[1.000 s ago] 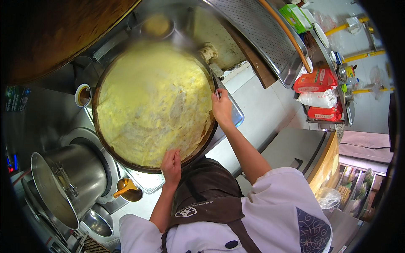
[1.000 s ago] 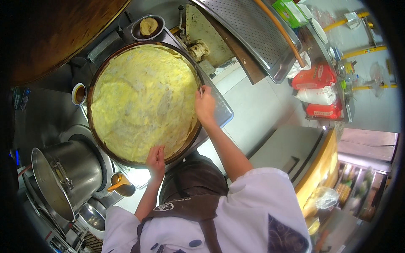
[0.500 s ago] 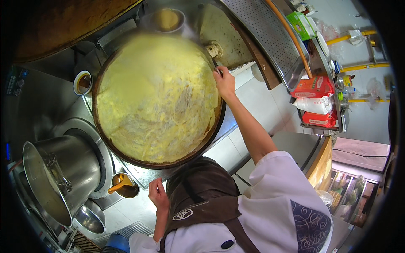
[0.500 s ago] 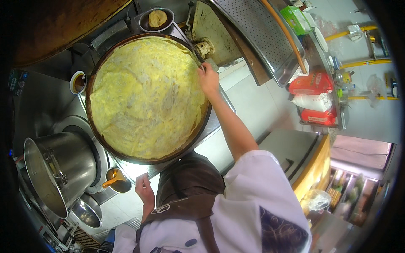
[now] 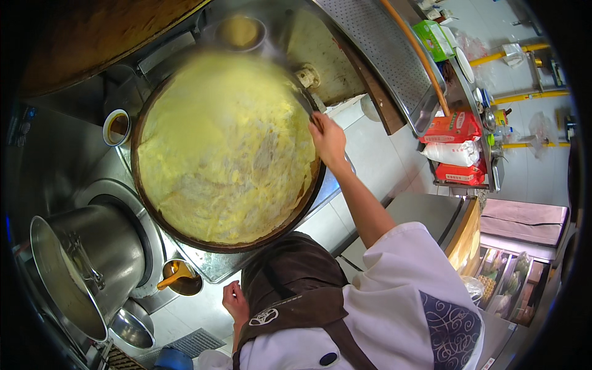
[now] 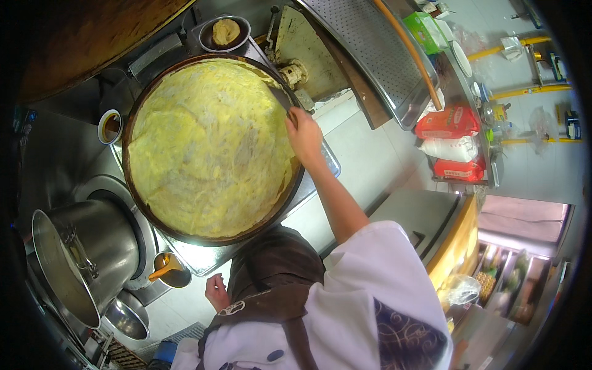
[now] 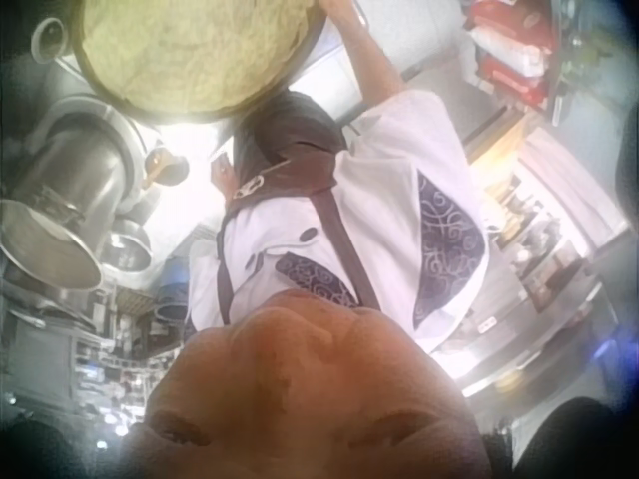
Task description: The person cooks a large, thin, yellow batter-based sheet on a flat griddle. They use a metal spatula to lift and check the edges, then use a wooden rolling pin to roll the cooked sheet into a cylinder. Finally, they use the spatula to cut the rolled item into smaller pieces.
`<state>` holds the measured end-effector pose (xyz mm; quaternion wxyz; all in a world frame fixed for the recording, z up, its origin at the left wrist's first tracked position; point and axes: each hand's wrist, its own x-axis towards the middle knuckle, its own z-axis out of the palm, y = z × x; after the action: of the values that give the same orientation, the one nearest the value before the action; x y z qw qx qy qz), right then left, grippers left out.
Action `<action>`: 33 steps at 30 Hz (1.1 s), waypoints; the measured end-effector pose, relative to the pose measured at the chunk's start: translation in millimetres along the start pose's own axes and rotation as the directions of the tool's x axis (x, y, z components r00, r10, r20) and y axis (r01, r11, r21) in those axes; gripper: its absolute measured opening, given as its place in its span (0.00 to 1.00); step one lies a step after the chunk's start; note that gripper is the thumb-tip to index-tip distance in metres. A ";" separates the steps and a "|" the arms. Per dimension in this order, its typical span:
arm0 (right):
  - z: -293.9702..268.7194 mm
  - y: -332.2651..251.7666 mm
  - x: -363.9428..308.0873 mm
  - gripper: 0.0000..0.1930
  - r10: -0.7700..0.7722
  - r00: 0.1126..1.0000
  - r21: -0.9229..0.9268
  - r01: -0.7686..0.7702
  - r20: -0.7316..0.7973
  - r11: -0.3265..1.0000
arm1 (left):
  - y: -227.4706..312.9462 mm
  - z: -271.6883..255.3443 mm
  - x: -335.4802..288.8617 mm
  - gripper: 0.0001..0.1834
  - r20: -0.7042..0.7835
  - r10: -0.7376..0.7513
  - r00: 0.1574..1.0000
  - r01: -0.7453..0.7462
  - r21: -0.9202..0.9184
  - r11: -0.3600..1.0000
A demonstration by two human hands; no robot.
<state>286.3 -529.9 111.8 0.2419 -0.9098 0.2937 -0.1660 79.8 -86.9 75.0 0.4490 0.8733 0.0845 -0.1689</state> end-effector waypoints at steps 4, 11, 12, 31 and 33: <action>-7.1 19.9 -34.2 0.16 -0.026 0.999 -0.074 0.029 0.035 0.997 | -16.9 -3.2 -5.2 0.09 -0.036 -0.053 0.998 0.053 0.002 0.999; -0.8 8.4 5.2 0.15 -0.033 0.997 -0.121 0.041 0.070 0.992 | -22.9 -2.5 1.9 0.10 -0.030 -0.088 0.996 0.089 0.011 0.996; -1.3 7.1 7.8 0.15 -0.041 0.996 -0.121 0.050 0.081 0.991 | -24.3 -0.6 2.2 0.10 -0.030 -0.093 0.995 0.093 0.002 0.996; 12.6 1.3 45.9 0.14 -0.083 0.989 -0.099 0.095 0.124 0.991 | -6.9 11.1 9.8 0.11 -0.042 -0.102 0.994 0.102 -0.007 0.995; 16.3 1.2 51.3 0.13 -0.105 0.990 -0.086 0.113 0.098 0.990 | 2.0 7.6 10.1 0.11 -0.029 -0.145 0.989 0.144 -0.018 0.989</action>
<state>332.6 -556.7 105.9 0.2039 -0.9413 0.2393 -0.1229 88.1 -94.3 68.6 0.4412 0.8638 0.1557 -0.1871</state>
